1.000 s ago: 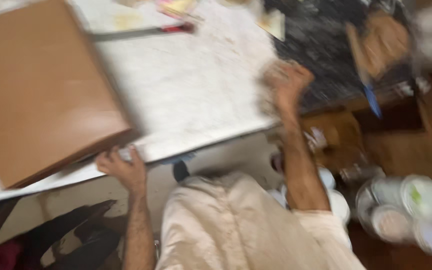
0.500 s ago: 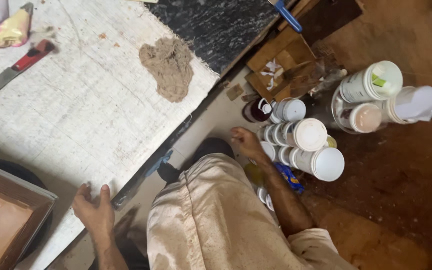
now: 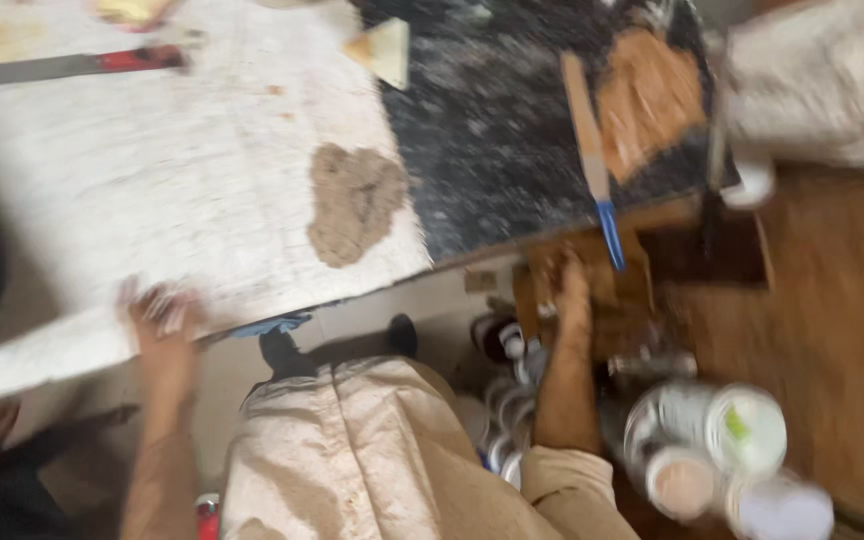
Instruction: The person spreads a brown putty-like substance over a rectangular board using a metal scraper, then smooths the surface with a sanding block and hand. The person also wipes the board and applies a brown powder to the edges.
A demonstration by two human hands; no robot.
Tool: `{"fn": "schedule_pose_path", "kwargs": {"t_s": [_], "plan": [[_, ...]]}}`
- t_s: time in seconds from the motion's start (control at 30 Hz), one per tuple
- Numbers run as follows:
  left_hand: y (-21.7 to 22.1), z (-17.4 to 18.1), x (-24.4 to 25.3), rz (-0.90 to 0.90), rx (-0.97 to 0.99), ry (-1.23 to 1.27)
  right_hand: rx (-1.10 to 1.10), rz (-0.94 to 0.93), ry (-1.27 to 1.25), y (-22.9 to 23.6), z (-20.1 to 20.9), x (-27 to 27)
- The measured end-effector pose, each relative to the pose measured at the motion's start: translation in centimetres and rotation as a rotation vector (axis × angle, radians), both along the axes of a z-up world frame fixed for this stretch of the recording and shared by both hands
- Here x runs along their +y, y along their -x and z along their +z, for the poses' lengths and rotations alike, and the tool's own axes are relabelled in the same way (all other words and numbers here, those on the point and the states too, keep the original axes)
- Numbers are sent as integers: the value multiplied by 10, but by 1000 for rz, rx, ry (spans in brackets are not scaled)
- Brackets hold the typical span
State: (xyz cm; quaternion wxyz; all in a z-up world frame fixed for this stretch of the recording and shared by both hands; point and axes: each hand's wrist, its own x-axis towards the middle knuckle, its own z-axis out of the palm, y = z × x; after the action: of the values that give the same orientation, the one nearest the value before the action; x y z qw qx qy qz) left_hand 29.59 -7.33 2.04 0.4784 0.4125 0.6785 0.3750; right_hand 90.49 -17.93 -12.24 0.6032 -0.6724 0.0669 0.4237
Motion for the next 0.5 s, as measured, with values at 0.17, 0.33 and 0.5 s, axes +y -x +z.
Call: {"fn": "schedule_pose_path", "kwargs": {"t_s": [0.17,0.33,0.5], "plan": [[-134,-9,0,-393,607,-501,465,-10,-85,-7,-8,55],[-219,42,34,-606,641,-190,236,-25,-325,14,-9,60],[-227,61,63,-682,738,-58,42,-160,-253,41,0,21]]}}
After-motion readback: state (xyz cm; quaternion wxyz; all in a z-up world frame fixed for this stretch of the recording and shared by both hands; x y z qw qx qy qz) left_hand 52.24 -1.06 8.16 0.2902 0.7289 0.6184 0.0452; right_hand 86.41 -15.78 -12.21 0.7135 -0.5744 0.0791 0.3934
